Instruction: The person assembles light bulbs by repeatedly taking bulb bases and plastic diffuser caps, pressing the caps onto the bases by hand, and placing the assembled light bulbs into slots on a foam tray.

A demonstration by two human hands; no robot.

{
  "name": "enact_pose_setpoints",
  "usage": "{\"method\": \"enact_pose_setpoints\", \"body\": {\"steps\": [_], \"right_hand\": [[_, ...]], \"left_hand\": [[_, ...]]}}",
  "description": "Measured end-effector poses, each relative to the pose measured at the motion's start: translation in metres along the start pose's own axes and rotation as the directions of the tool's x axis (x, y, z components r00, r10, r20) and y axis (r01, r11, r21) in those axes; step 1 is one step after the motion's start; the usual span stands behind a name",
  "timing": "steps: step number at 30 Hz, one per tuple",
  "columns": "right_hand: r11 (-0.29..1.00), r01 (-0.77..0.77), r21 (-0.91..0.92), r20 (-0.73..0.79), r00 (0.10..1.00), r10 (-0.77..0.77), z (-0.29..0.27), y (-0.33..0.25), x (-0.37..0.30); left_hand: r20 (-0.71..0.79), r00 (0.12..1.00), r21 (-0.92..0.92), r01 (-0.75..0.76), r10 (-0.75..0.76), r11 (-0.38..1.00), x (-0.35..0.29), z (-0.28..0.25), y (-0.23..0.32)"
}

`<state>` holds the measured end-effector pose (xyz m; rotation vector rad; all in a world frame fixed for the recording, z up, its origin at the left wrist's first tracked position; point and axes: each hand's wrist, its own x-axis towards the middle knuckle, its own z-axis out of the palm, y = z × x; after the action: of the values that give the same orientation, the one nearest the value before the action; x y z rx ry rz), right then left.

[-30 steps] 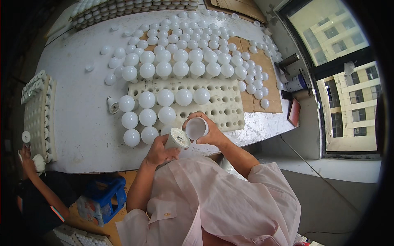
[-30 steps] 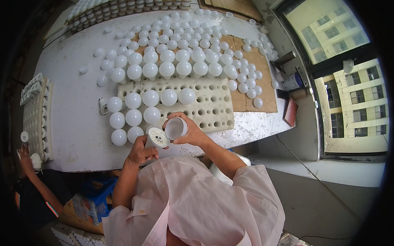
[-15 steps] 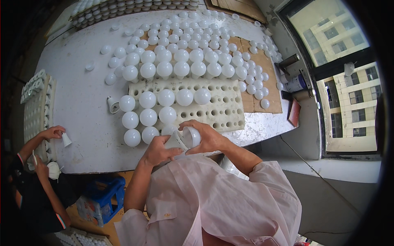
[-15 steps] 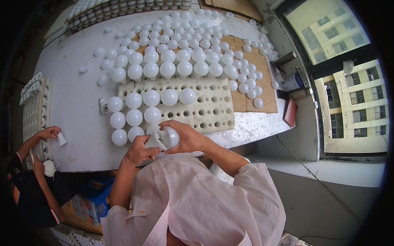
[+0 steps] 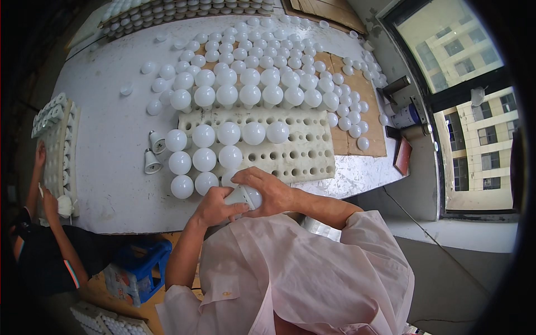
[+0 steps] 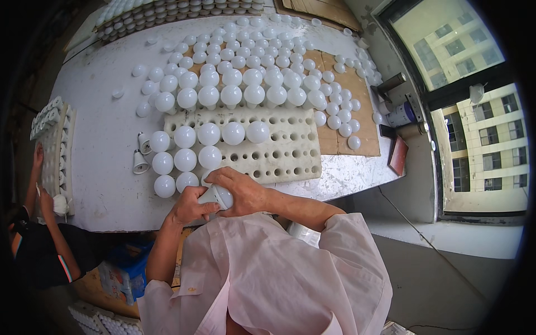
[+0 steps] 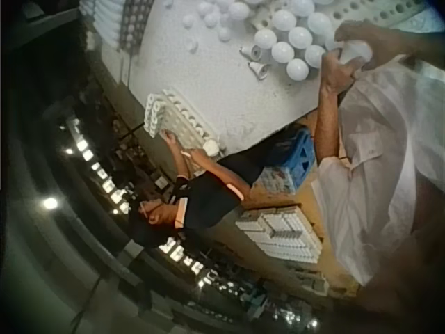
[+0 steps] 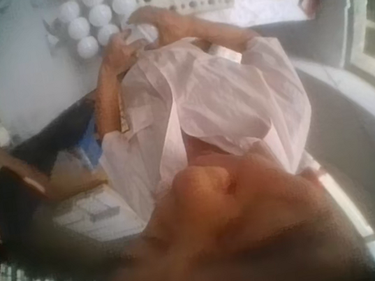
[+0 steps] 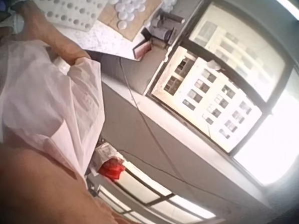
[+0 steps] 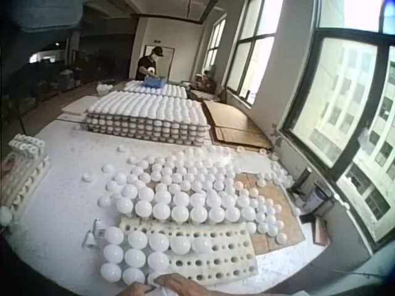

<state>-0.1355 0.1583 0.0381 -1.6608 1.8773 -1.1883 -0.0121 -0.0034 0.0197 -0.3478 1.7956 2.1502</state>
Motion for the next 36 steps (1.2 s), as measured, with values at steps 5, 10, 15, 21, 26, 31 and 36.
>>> {"method": "enact_pose_setpoints", "body": {"steps": [5,10,15,21,26,31,36], "right_hand": [[0.971,0.233,0.053,-0.099,0.969,-0.227,0.008,0.008,0.003],[0.963,0.232,0.138,-0.114,0.97,-0.217,0.01,0.009,-0.001],[0.969,0.177,0.172,-0.13,0.979,-0.156,0.013,0.009,-0.006],[0.991,0.024,0.129,-0.168,0.986,-0.002,0.008,0.014,-0.011],[0.907,-0.227,0.356,-0.087,0.958,0.274,0.012,0.012,-0.035],[0.853,-0.477,0.211,-0.458,0.723,0.518,-0.024,0.043,-0.067],[0.905,-0.393,-0.16,-0.583,0.778,0.235,-0.021,0.068,-0.043]], "left_hand": [[0.039,0.998,-0.009,-0.049,0.049,0.999,0.0,0.001,0.01],[0.05,0.998,0.016,0.026,-0.027,1.0,0.0,0.004,0.013],[0.076,0.995,-0.077,0.069,-0.064,0.995,0.002,0.009,0.015],[0.168,0.976,-0.208,0.169,-0.136,0.963,0.016,-0.001,-0.007],[0.255,0.963,-0.512,0.211,-0.088,0.833,0.012,0.003,-0.024],[-0.063,0.998,-0.124,-0.015,0.007,0.992,-0.019,-0.021,-0.011],[-0.313,0.942,-0.205,-0.189,0.119,0.96,-0.031,-0.078,-0.021]]}}
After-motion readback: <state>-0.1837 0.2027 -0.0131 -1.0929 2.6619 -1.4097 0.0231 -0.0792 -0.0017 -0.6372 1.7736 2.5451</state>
